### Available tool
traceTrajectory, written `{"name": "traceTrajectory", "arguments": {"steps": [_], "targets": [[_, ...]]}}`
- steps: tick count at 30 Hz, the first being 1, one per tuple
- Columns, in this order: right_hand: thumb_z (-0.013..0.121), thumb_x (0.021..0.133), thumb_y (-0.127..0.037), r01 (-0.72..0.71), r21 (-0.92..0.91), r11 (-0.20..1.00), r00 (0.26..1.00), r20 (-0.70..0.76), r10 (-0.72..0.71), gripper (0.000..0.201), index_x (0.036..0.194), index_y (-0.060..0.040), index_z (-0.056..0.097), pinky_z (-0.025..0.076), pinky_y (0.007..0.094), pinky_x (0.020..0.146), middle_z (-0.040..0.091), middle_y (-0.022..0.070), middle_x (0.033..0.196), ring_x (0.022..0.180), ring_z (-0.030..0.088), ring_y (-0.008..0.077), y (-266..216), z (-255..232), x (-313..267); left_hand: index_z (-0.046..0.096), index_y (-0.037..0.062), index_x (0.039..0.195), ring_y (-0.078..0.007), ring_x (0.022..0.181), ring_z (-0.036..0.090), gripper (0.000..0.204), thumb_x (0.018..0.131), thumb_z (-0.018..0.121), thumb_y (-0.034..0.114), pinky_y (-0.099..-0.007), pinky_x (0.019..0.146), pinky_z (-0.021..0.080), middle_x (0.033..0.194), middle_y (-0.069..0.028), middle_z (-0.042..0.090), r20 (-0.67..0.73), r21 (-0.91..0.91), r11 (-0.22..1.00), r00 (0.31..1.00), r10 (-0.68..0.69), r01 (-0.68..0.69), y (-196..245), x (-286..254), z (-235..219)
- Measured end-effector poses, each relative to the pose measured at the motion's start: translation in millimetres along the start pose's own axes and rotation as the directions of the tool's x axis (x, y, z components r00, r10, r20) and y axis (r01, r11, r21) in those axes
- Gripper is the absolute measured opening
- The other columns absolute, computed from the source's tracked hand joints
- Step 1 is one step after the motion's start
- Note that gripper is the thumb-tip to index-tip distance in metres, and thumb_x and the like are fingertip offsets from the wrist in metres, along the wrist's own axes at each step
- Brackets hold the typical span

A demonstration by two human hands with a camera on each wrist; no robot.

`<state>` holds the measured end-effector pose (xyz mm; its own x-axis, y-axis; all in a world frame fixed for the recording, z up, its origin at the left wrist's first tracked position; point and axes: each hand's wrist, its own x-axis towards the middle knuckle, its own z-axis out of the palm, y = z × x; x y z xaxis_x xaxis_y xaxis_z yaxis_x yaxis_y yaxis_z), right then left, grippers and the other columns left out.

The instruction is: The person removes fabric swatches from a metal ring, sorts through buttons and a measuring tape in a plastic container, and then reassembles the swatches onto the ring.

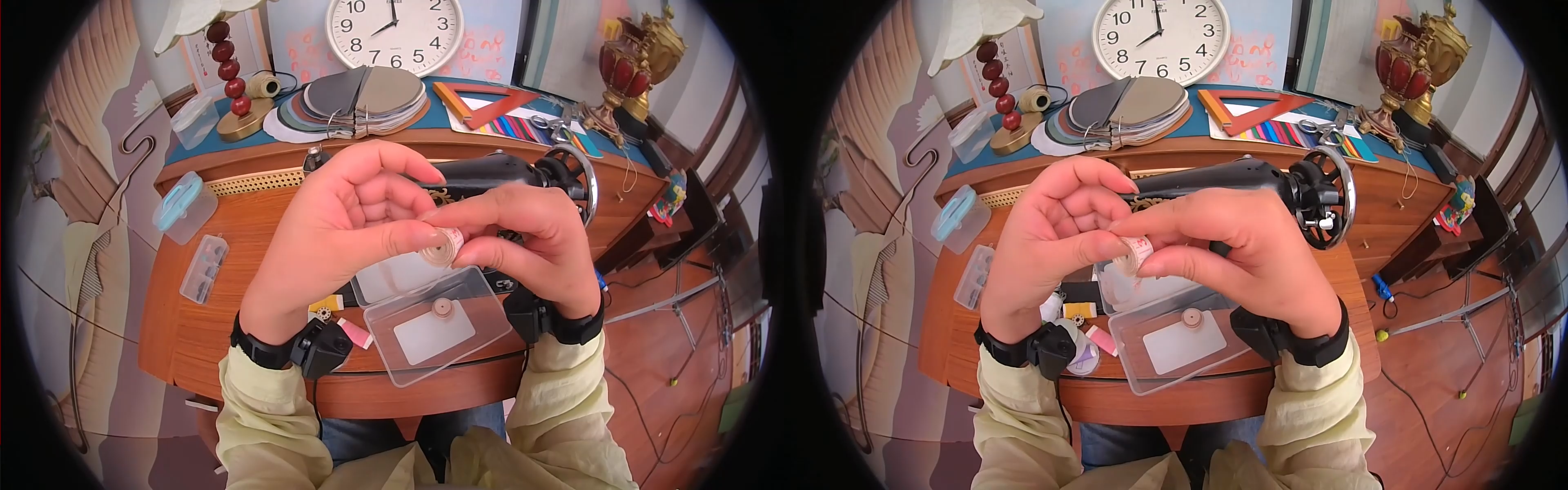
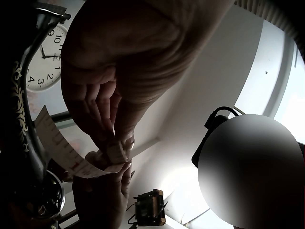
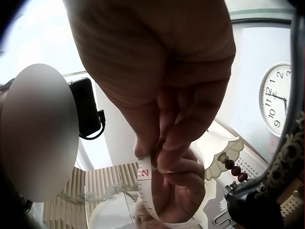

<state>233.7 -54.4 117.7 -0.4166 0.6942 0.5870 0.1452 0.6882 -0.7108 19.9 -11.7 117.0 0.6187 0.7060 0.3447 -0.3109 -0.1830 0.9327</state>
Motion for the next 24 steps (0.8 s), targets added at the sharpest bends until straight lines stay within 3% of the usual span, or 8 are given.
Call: {"name": "traceTrajectory", "arguments": {"steps": [9, 12, 15, 18, 24], "targets": [[0.070, 0.083, -0.006, -0.049, -0.256, 0.965, 0.998, -0.051, 0.038, 0.025, 0.108, -0.0044, 0.067, 0.049, 0.0233, 0.060, 0.069, 0.0058, 0.086, 0.076, 0.067, 0.0140, -12.9, 3.0, -1.4, 0.051, -0.0011, 0.119, -0.0115, 0.095, 0.063, 0.046, 0.079, 0.074, 0.002, -0.0230, 0.082, 0.051, 0.104, -0.0064, 0.063, -0.061, -0.014, 0.999, 0.997, -0.043, 0.042, -2.5, 2.9, 2.0], [0.069, 0.082, -0.006, -0.066, -0.258, 0.964, 0.995, -0.092, 0.044, 0.025, 0.106, -0.0001, 0.066, 0.046, 0.0215, 0.061, 0.066, 0.0042, 0.089, 0.073, 0.060, 0.0094, -13.0, 3.5, -0.1, 0.054, -0.0010, 0.116, -0.0113, 0.092, 0.064, 0.041, 0.080, 0.073, -0.001, -0.0238, 0.080, 0.053, 0.102, -0.0066, 0.063, 0.044, -0.058, 0.998, 0.999, 0.009, -0.006, 0.0, -1.6, 2.5], [0.069, 0.082, -0.007, -0.084, -0.218, 0.972, 0.992, -0.106, 0.062, 0.025, 0.106, -0.0012, 0.066, 0.044, 0.0207, 0.061, 0.066, 0.0034, 0.093, 0.076, 0.059, 0.0085, -9.3, 4.2, 0.4, 0.054, -0.0018, 0.117, -0.0125, 0.093, 0.064, 0.042, 0.079, 0.073, -0.002, -0.0253, 0.082, 0.053, 0.104, -0.0070, 0.064, 0.032, 0.146, 0.987, 0.997, 0.066, -0.070, 1.3, -3.0, 3.4], [0.069, 0.083, -0.008, -0.102, -0.223, 0.969, 0.992, -0.099, 0.082, 0.024, 0.107, -0.0024, 0.066, 0.044, 0.0208, 0.061, 0.066, 0.0027, 0.093, 0.078, 0.059, 0.0086, -8.8, 6.1, 1.3, 0.055, -0.0029, 0.115, -0.0123, 0.092, 0.065, 0.040, 0.079, 0.073, -0.003, -0.0256, 0.083, 0.054, 0.103, -0.0073, 0.064, -0.013, 0.143, 0.990, 1.000, 0.010, -0.008, 1.6, -2.3, 2.3], [0.080, 0.071, -0.007, -0.050, -0.292, 0.955, 0.998, -0.062, 0.033, 0.036, 0.104, -0.0048, 0.067, 0.046, 0.0224, 0.060, 0.063, 0.0033, 0.097, 0.080, 0.059, 0.0107, -10.2, 2.1, 1.9, 0.057, -0.0039, 0.112, -0.0109, 0.091, 0.065, 0.034, 0.080, 0.070, -0.005, -0.0243, 0.081, 0.054, 0.102, -0.0080, 0.066, 0.013, 0.170, 0.985, 1.000, 0.004, -0.007, 5.6, -3.2, -2.4]]}}
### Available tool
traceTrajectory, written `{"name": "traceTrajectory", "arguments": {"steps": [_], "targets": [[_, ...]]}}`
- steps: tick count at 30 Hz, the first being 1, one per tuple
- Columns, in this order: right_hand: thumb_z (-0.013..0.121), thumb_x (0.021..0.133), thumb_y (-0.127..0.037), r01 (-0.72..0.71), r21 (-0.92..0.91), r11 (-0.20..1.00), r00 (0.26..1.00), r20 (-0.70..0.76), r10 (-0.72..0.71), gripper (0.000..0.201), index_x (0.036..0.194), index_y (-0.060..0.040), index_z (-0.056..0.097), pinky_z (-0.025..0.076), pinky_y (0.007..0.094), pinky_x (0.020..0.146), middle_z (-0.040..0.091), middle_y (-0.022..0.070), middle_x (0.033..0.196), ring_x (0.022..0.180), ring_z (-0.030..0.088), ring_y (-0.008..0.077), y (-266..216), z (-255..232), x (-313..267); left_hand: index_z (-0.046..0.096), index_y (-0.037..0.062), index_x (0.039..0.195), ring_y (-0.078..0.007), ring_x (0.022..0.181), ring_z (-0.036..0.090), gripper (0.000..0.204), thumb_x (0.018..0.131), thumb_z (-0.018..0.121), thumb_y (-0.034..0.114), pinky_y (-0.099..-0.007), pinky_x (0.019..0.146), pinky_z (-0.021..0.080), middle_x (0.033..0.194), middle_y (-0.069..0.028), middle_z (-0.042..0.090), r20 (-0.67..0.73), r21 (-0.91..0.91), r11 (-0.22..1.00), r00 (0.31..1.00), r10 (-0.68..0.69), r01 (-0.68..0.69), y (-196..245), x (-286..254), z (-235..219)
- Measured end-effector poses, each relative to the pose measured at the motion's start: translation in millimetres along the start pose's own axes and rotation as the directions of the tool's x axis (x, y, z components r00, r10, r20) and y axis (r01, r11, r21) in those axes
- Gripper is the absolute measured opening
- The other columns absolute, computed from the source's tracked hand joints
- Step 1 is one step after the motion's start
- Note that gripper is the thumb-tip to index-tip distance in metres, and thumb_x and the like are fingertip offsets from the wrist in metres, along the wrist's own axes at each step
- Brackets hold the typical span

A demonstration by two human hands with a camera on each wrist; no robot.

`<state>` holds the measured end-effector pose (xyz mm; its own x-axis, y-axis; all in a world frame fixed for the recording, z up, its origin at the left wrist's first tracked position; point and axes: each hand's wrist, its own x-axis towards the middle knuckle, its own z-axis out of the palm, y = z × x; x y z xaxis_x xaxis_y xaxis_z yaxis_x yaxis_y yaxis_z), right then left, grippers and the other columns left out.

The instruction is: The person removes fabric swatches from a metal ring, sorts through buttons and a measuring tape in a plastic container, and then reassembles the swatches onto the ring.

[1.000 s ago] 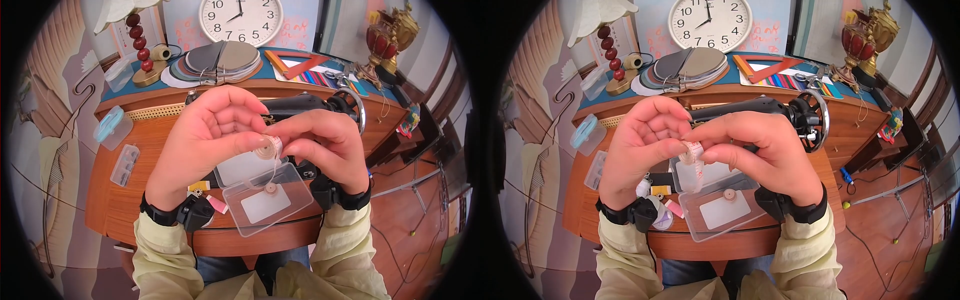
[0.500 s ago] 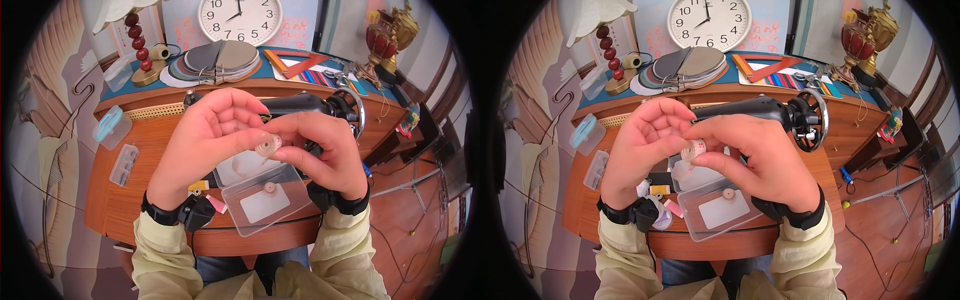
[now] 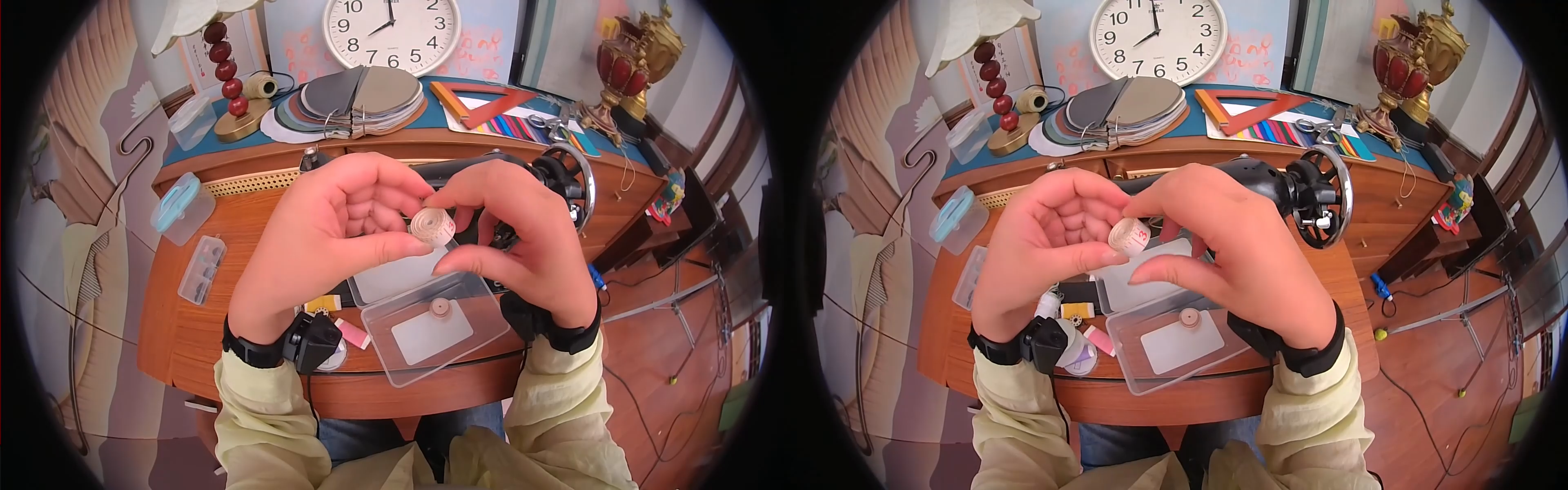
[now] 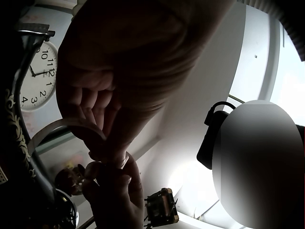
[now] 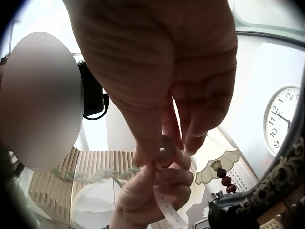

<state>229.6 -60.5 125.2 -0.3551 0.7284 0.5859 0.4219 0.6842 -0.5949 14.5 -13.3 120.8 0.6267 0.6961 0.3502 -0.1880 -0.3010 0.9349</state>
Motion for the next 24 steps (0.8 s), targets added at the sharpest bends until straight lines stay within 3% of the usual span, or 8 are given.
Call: {"name": "traceTrajectory", "arguments": {"steps": [3, 6, 12, 15, 18, 21, 24], "targets": [[0.081, 0.066, -0.003, 0.214, -0.190, 0.958, 0.970, -0.078, -0.232, 0.036, 0.099, -0.0060, 0.069, 0.048, 0.0242, 0.062, 0.062, 0.0042, 0.099, 0.082, 0.061, 0.0125, 5.8, 7.3, 1.5, 0.057, -0.0035, 0.111, -0.0094, 0.087, 0.065, 0.033, 0.081, 0.070, -0.005, -0.0230, 0.079, 0.054, 0.101, -0.0070, 0.065, 0.003, -0.009, 0.999, 0.999, -0.041, 0.041, 0.6, -1.4, -0.6], [0.079, 0.067, 0.000, 0.278, -0.220, 0.935, 0.951, -0.071, -0.300, 0.029, 0.095, -0.0064, 0.070, 0.050, 0.0266, 0.064, 0.062, 0.0048, 0.096, 0.084, 0.062, 0.0156, 10.7, 10.7, 0.1, 0.058, -0.0027, 0.110, -0.0078, 0.083, 0.063, 0.031, 0.081, 0.070, -0.004, -0.0208, 0.075, 0.052, 0.095, -0.0050, 0.065, 0.016, 0.047, 0.997, 0.998, -0.058, 0.057, -1.7, -0.5, -0.3], [0.077, 0.066, 0.001, 0.239, -0.305, 0.922, 0.964, -0.039, -0.262, 0.027, 0.092, -0.0044, 0.070, 0.049, 0.0307, 0.066, 0.062, 0.0070, 0.089, 0.080, 0.061, 0.0212, 10.1, 6.7, 0.0, 0.058, -0.0016, 0.110, -0.0055, 0.077, 0.061, 0.031, 0.082, 0.070, -0.002, -0.0190, 0.068, 0.049, 0.083, -0.0016, 0.064, -0.009, 0.159, 0.981, 0.994, -0.112, 0.112, 6.7, -3.7, -2.6], [0.076, 0.066, 0.002, 0.182, -0.336, 0.924, 0.982, 0.005, -0.191, 0.026, 0.091, -0.0040, 0.069, 0.049, 0.0311, 0.067, 0.062, 0.0067, 0.088, 0.079, 0.060, 0.0217, 7.4, 6.2, -0.1, 0.057, -0.0011, 0.110, -0.0048, 0.076, 0.060, 0.031, 0.082, 0.070, -0.001, -0.0194, 0.067, 0.048, 0.081, -0.0009, 0.063, -0.001, 0.108, 0.989, 0.995, -0.101, 0.100, 9.9, -6.0, -1.4], [0.076, 0.069, -0.006, 0.199, -0.220, 0.955, 0.976, -0.044, -0.214, 0.021, 0.089, -0.0094, 0.066, 0.048, 0.0341, 0.063, 0.060, 0.0039, 0.083, 0.076, 0.059, 0.0251, 9.2, 7.8, 0.8, 0.058, 0.0010, 0.110, -0.0036, 0.071, 0.057, 0.038, 0.076, 0.075, 0.000, -0.0168, 0.065, 0.045, 0.079, 0.0008, 0.061, -0.026, 0.070, 0.989, 0.991, -0.131, 0.133, 8.4, -4.3, -1.4], [0.077, 0.069, -0.007, 0.254, -0.194, 0.948, 0.962, -0.046, -0.268, 0.023, 0.090, -0.0104, 0.068, 0.046, 0.0324, 0.068, 0.058, 0.0037, 0.085, 0.080, 0.057, 0.0235, 10.9, 7.1, 3.6, 0.056, -0.0008, 0.112, -0.0049, 0.077, 0.059, 0.032, 0.084, 0.070, 0.001, -0.0194, 0.068, 0.048, 0.082, -0.0004, 0.063, 0.039, 0.059, 0.992, 0.993, -0.111, 0.108, 5.7, -3.3, -3.5], [0.077, 0.068, -0.007, 0.226, -0.074, 0.971, 0.971, -0.058, -0.230, 0.024, 0.091, -0.0113, 0.071, 0.044, 0.0307, 0.071, 0.057, 0.0032, 0.090, 0.085, 0.054, 0.0206, 9.8, 6.8, 2.7, 0.057, -0.0020, 0.112, -0.0042, 0.079, 0.059, 0.029, 0.085, 0.069, 0.004, -0.0193, 0.069, 0.047, 0.086, -0.0009, 0.064, 0.097, -0.093, 0.984, 0.985, -0.142, 0.151, 2.4, -2.5, 0.4]]}}
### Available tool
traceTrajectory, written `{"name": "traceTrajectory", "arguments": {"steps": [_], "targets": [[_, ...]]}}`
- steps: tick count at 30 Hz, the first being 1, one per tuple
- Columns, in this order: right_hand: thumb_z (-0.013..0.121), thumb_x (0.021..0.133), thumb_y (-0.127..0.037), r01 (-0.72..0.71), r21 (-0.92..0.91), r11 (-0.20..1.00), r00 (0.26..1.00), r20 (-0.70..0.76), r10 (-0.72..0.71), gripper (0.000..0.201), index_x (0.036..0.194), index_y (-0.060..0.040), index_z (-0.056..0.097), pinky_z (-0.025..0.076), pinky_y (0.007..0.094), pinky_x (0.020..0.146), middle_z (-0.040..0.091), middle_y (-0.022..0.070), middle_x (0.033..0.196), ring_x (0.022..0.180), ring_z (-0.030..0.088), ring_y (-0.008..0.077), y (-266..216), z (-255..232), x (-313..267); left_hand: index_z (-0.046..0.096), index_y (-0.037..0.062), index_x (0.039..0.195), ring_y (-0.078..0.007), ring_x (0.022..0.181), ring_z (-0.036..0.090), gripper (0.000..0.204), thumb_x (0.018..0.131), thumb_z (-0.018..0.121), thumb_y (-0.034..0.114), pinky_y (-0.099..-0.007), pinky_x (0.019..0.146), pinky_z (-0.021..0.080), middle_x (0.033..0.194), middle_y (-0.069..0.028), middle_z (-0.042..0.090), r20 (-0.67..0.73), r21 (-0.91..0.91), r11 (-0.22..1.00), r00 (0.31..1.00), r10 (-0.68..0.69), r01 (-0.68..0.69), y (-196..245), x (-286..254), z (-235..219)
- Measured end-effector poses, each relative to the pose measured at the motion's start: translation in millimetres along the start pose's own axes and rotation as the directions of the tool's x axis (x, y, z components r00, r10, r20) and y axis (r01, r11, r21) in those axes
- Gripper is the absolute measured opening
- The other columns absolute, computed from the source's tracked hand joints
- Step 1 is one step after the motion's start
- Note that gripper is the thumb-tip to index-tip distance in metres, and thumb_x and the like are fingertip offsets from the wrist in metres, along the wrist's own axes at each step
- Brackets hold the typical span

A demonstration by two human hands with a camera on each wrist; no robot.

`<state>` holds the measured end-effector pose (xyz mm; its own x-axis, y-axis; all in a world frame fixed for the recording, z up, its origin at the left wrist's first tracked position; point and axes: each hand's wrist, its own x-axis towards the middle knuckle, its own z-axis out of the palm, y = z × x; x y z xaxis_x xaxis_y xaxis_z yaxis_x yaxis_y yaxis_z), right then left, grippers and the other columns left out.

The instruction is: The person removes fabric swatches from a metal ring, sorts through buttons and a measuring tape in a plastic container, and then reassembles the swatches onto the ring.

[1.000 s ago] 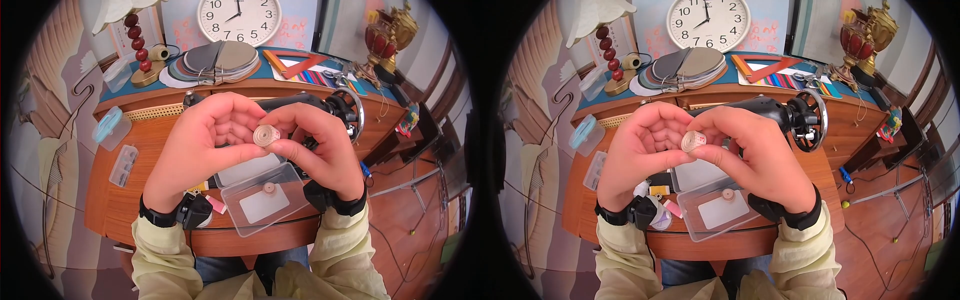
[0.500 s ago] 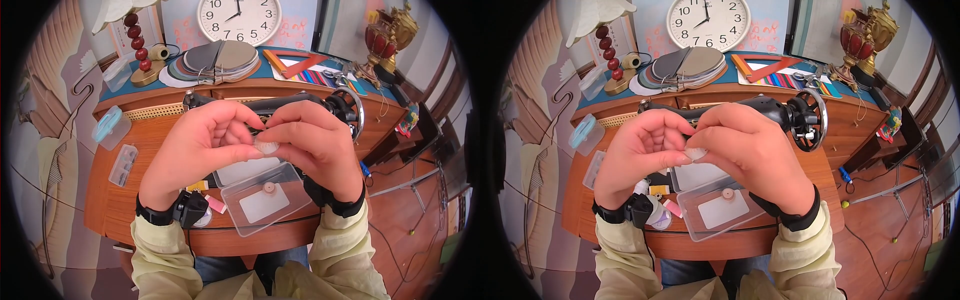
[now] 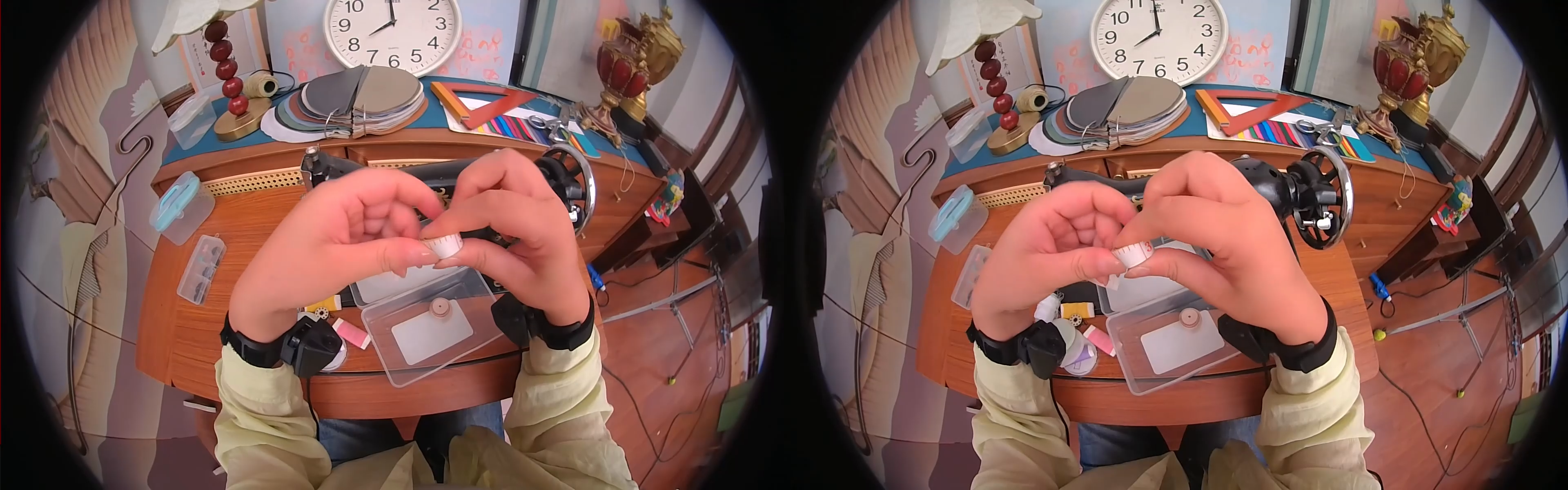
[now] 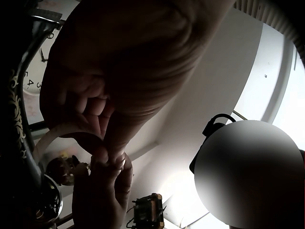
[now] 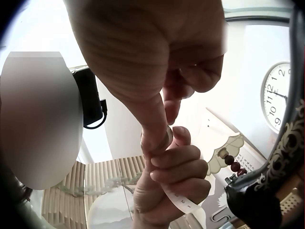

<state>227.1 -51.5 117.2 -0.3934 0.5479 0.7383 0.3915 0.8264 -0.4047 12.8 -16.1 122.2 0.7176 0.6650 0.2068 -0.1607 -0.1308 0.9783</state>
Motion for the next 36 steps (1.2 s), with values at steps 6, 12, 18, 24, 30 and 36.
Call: {"name": "traceTrajectory", "arguments": {"steps": [6, 12, 18, 24, 30, 36], "targets": [[0.080, 0.066, -0.011, 0.019, 0.022, 1.000, 0.998, -0.061, -0.018, 0.023, 0.088, -0.0088, 0.073, 0.041, 0.0296, 0.070, 0.058, 0.0019, 0.090, 0.079, 0.049, 0.0169, 0.0, 1.8, 1.3, 0.063, -0.0025, 0.104, -0.0026, 0.080, 0.058, 0.022, 0.086, 0.071, 0.007, -0.0182, 0.067, 0.046, 0.090, -0.0013, 0.066, 0.010, -0.022, 1.000, 1.000, 0.007, -0.007, 0.8, -0.8, 6.5], [0.079, 0.061, -0.012, 0.147, -0.317, 0.937, 0.986, -0.023, -0.163, 0.027, 0.087, -0.0099, 0.071, 0.043, 0.0336, 0.074, 0.063, 0.0046, 0.100, 0.082, 0.054, 0.0221, 0.2, 5.6, -0.8, 0.064, -0.0018, 0.107, -0.0025, 0.074, 0.058, 0.028, 0.083, 0.074, 0.009, -0.0182, 0.064, 0.046, 0.089, -0.0009, 0.067, -0.074, 0.145, 0.988, 0.996, -0.045, 0.055, -11.0, 6.3, 5.0], [0.081, 0.060, -0.014, 0.109, -0.132, 0.985, 0.994, 0.002, -0.110, 0.024, 0.083, -0.0128, 0.075, 0.043, 0.0301, 0.068, 0.065, 0.0028, 0.106, 0.096, 0.052, 0.0196, 0.4, -4.1, -0.3, 0.063, -0.0028, 0.109, -0.0048, 0.076, 0.060, 0.027, 0.085, 0.071, 0.007, -0.0195, 0.067, 0.048, 0.089, -0.0028, 0.067, 0.029, -0.073, 0.997, 0.999, 0.022, -0.020, -6.1, 2.7, 10.4], [0.081, 0.066, -0.015, 0.098, -0.167, 0.981, 0.992, -0.061, -0.109, 0.019, 0.084, -0.0123, 0.075, 0.041, 0.0262, 0.064, 0.064, 0.0056, 0.114, 0.098, 0.053, 0.0182, -2.5, -0.5, -0.5, 0.063, -0.0030, 0.110, -0.0048, 0.074, 0.060, 0.027, 0.086, 0.070, 0.007, -0.0190, 0.066, 0.048, 0.087, -0.0024, 0.066, 0.045, 0.018, 1.000, 0.999, 0.010, -0.011, -2.0, 2.7, 9.6], [0.082, 0.067, -0.015, 0.100, -0.176, 0.979, 0.994, -0.025, -0.106, 0.020, 0.086, -0.0115, 0.075, 0.042, 0.0260, 0.065, 0.064, 0.0086, 0.115, 0.097, 0.054, 0.0171, -1.4, -6.9, -0.6, 0.064, -0.0021, 0.108, -0.0015, 0.069, 0.055, 0.024, 0.086, 0.068, 0.005, -0.0166, 0.057, 0.042, 0.086, -0.0019, 0.066, 0.023, 0.121, 0.991, 0.998, -0.054, 0.051, 4.0, 1.0, 6.7], [0.086, 0.059, -0.017, 0.067, -0.059, 0.996, 0.996, -0.049, -0.070, 0.028, 0.083, -0.0103, 0.074, 0.043, 0.0266, 0.066, 0.066, 0.0082, 0.112, 0.096, 0.055, 0.0182, -3.8, -5.2, 0.7, 0.064, -0.0028, 0.110, -0.0029, 0.068, 0.055, 0.023, 0.088, 0.065, 0.005, -0.0178, 0.058, 0.043, 0.087, -0.0022, 0.067, 0.101, 0.050, 0.998, 0.995, 0.024, -0.029, -0.7, 0.8, 2.7]]}}
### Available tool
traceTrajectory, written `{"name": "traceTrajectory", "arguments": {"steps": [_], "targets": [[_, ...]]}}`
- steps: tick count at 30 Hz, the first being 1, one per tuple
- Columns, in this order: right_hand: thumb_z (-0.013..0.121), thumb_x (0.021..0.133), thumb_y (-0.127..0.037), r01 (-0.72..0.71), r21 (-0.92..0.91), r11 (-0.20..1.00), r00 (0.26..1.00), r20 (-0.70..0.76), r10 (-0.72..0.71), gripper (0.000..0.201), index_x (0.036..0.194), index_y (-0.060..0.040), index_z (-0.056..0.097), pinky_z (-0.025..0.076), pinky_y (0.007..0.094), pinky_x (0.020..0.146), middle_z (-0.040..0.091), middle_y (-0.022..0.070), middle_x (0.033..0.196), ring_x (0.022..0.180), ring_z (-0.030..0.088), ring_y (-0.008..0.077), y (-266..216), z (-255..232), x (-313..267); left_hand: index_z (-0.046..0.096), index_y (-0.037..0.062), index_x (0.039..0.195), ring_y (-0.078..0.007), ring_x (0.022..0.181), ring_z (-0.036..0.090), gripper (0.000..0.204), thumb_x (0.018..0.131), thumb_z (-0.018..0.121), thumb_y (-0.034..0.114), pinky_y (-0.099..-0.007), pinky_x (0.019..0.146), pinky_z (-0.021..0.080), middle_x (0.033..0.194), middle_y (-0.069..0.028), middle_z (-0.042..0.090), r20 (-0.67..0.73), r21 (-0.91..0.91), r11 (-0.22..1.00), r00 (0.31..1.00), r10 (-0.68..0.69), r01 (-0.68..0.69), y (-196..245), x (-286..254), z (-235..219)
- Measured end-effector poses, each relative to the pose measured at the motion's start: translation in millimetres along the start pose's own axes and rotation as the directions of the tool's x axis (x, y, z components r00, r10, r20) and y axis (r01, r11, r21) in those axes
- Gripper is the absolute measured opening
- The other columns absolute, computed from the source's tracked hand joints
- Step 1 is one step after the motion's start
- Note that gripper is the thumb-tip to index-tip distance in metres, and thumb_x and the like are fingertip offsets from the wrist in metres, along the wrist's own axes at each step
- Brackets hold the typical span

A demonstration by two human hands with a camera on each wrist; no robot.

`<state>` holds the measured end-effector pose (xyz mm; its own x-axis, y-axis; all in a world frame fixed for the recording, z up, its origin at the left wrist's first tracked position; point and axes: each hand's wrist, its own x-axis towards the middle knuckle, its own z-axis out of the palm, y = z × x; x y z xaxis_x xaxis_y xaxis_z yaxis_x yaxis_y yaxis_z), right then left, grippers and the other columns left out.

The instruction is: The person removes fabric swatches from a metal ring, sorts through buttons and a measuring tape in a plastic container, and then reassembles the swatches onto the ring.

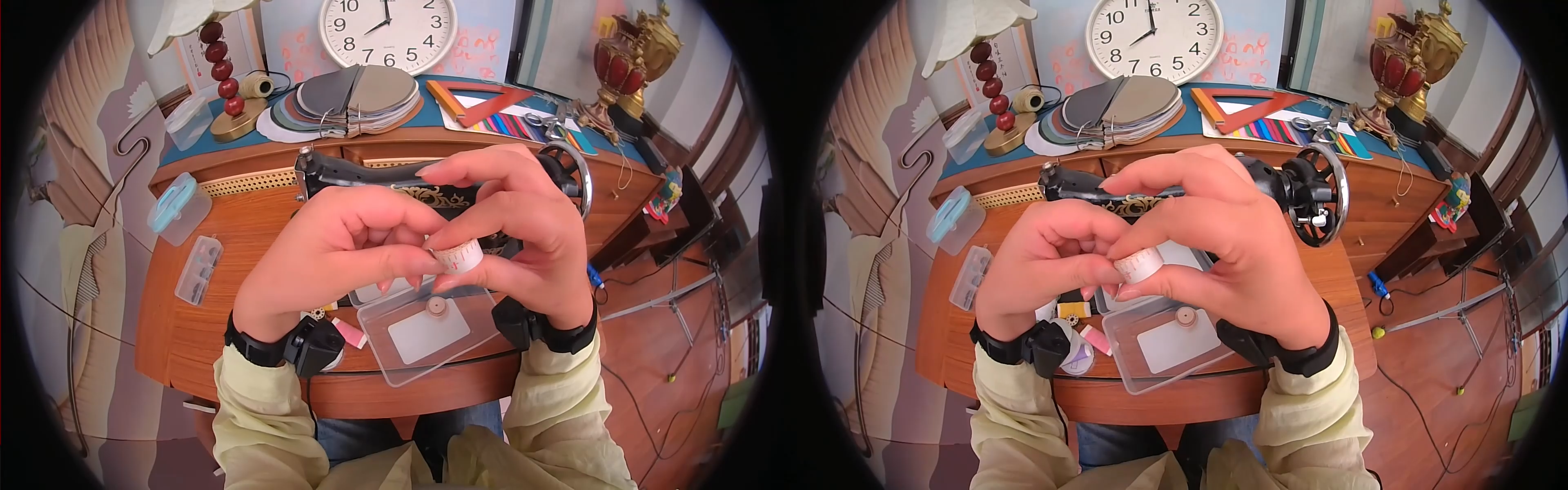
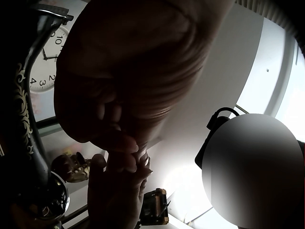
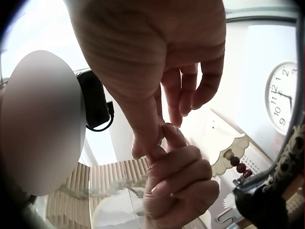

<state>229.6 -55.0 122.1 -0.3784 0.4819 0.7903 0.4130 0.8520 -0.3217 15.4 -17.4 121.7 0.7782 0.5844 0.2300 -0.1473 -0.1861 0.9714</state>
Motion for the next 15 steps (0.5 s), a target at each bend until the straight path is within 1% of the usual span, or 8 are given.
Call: {"name": "traceTrajectory", "arguments": {"steps": [3, 6, 9, 12, 15], "targets": [[0.087, 0.056, -0.017, 0.049, -0.069, 0.996, 0.999, 0.006, -0.049, 0.031, 0.083, -0.0102, 0.074, 0.042, 0.0266, 0.065, 0.066, 0.0082, 0.112, 0.095, 0.055, 0.0186, 2.6, 1.3, -0.1, 0.064, -0.0029, 0.111, -0.0036, 0.070, 0.056, 0.024, 0.089, 0.064, 0.005, -0.0184, 0.059, 0.043, 0.088, -0.0024, 0.067, -0.006, 0.006, 1.000, 1.000, -0.019, 0.019, -0.2, 3.2, -1.1], [0.086, 0.057, -0.018, 0.048, -0.007, 0.999, 0.999, 0.013, -0.048, 0.030, 0.083, -0.0106, 0.074, 0.041, 0.0274, 0.066, 0.066, 0.0080, 0.111, 0.094, 0.055, 0.0193, 3.5, 1.2, -1.2, 0.064, -0.0026, 0.111, -0.0035, 0.073, 0.057, 0.024, 0.089, 0.065, 0.006, -0.0187, 0.059, 0.043, 0.088, -0.0020, 0.067, 0.031, -0.035, 0.999, 0.999, 0.011, -0.010, -4.4, 3.3, -0.9], [0.085, 0.059, -0.020, 0.029, 0.033, 0.999, 0.999, 0.014, -0.029, 0.028, 0.083, -0.0109, 0.074, 0.041, 0.0287, 0.068, 0.066, 0.0079, 0.111, 0.094, 0.055, 0.0203, -0.2, -0.5, -0.9, 0.064, -0.0021, 0.108, -0.0031, 0.070, 0.055, 0.022, 0.089, 0.065, 0.007, -0.0186, 0.058, 0.042, 0.086, -0.0010, 0.065, 0.084, -0.036, 0.999, 0.996, -0.027, 0.030, 0.8, 2.6, 1.8], [0.085, 0.061, -0.023, 0.039, -0.063, 0.997, 0.999, -0.011, -0.040, 0.028, 0.083, -0.0108, 0.074, 0.041, 0.0296, 0.070, 0.066, 0.0076, 0.109, 0.094, 0.055, 0.0208, -1.7, -1.2, -0.2, 0.063, -0.0022, 0.109, -0.0028, 0.068, 0.054, 0.022, 0.090, 0.065, 0.008, -0.0182, 0.058, 0.041, 0.084, 0.0001, 0.064, 0.001, 0.005, 0.999, 0.999, -0.033, 0.033, 3.4, 3.2, 5.5], [0.084, 0.061, -0.026, 0.051, -0.159, 0.986, 0.999, -0.007, -0.053, 0.029, 0.084, -0.0106, 0.074, 0.040, 0.0299, 0.070, 0.067, 0.0071, 0.108, 0.095, 0.055, 0.0207, -0.2, -2.2, -1.2, 0.063, -0.0024, 0.111, -0.0027, 0.068, 0.054, 0.023, 0.091, 0.064, 0.008, -0.0178, 0.058, 0.042, 0.084, 0.0001, 0.064, -0.091, 0.161, 0.981, 0.991, -0.098, 0.111, 0.0, 3.5, 2.4]]}}
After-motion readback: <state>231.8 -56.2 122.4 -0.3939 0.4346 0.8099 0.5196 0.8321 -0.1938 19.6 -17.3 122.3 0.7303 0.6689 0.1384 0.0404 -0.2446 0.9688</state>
